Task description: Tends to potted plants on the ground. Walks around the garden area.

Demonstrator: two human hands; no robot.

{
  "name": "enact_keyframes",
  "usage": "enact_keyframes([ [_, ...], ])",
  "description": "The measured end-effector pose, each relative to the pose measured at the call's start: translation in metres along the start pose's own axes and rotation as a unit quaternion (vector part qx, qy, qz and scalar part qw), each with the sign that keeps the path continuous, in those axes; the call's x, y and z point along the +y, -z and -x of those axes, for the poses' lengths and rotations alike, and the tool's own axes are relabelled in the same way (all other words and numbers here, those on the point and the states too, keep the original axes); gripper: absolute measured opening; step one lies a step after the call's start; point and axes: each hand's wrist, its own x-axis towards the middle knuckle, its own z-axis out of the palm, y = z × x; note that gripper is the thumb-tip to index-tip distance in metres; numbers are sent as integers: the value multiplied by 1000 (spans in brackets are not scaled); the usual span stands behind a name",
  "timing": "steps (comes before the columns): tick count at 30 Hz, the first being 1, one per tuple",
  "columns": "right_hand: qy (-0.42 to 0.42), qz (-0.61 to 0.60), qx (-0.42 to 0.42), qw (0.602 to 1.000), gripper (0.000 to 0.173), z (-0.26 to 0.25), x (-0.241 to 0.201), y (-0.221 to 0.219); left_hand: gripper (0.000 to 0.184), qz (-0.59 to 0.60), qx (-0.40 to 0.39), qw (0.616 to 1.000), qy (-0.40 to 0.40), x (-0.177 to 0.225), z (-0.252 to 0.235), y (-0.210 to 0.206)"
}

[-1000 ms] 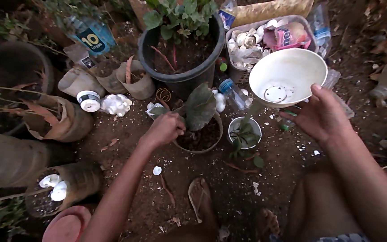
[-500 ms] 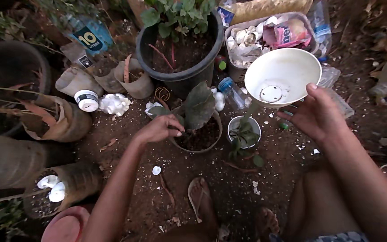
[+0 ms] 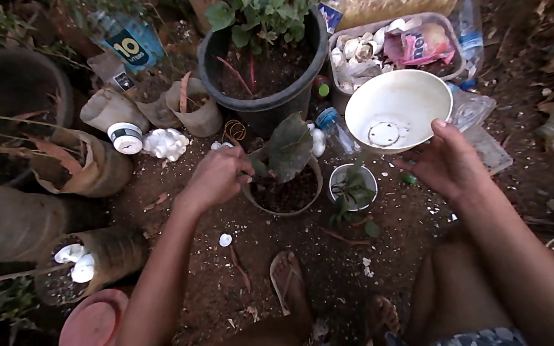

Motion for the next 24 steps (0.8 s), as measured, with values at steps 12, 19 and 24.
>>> enact_keyframes([
  [12, 3, 12, 6, 1000, 64, 5, -1, -13, 12, 168, 106, 980, 19, -3, 22, 32],
  [19, -3, 17, -3, 1000, 63, 3, 4, -13, 15, 270, 80, 959, 32, -9, 7, 8],
  [24, -8, 13, -9, 1000, 65, 2, 5, -11, 15, 304, 81, 948, 42, -10, -5, -5],
])
